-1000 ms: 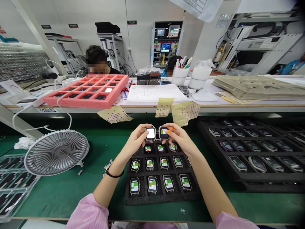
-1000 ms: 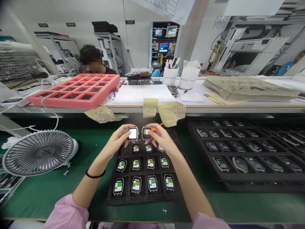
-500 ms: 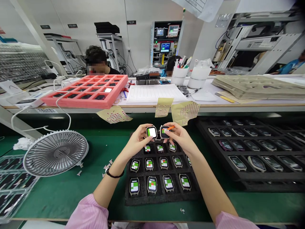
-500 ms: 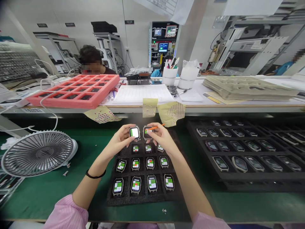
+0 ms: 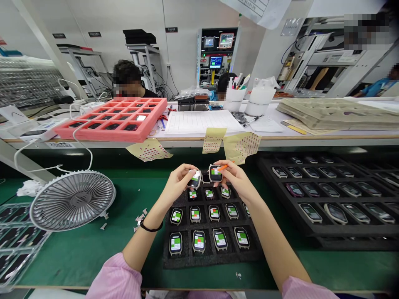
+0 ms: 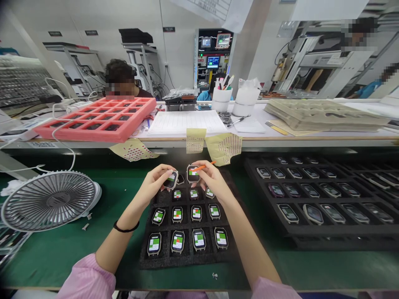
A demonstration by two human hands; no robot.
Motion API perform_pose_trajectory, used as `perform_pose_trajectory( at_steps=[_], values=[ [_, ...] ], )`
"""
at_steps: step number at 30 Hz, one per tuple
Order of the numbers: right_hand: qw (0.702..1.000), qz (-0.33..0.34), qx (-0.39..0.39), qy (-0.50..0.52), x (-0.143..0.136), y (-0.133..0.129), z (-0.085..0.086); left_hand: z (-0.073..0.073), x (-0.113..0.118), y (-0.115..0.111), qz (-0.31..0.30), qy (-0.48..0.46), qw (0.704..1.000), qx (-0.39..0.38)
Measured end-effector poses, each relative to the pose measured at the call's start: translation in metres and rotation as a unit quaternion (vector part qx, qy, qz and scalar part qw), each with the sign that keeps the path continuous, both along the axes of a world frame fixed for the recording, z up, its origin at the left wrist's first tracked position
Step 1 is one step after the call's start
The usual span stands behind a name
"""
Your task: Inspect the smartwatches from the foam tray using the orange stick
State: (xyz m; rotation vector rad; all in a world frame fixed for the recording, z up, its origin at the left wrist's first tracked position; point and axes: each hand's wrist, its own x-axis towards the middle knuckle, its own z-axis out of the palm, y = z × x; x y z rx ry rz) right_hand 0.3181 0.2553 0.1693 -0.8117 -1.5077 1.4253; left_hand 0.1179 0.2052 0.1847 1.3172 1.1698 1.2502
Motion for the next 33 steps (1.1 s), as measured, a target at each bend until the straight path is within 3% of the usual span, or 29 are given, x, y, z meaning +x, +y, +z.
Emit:
perform_pose_trajectory(
  at_steps=[14,29,33],
  values=[
    [0.999,-0.037,-0.005,0.004,-0.0006,0.0022,-0.002,0.0002,-0.0005,0.0002,0.0,0.001,1.0,0.0],
    [0.998,0.057,0.01,-0.006,0.0016,-0.0005,0.0001,-0.0051,-0.0045,0.0033,-0.003,0.012,1.0,0.023],
    [0.999,0.045,0.007,-0.005,0.0005,-0.0012,0.0011,-0.0063,-0.0055,0.0045,-0.007,0.018,1.0,0.022]
  ],
)
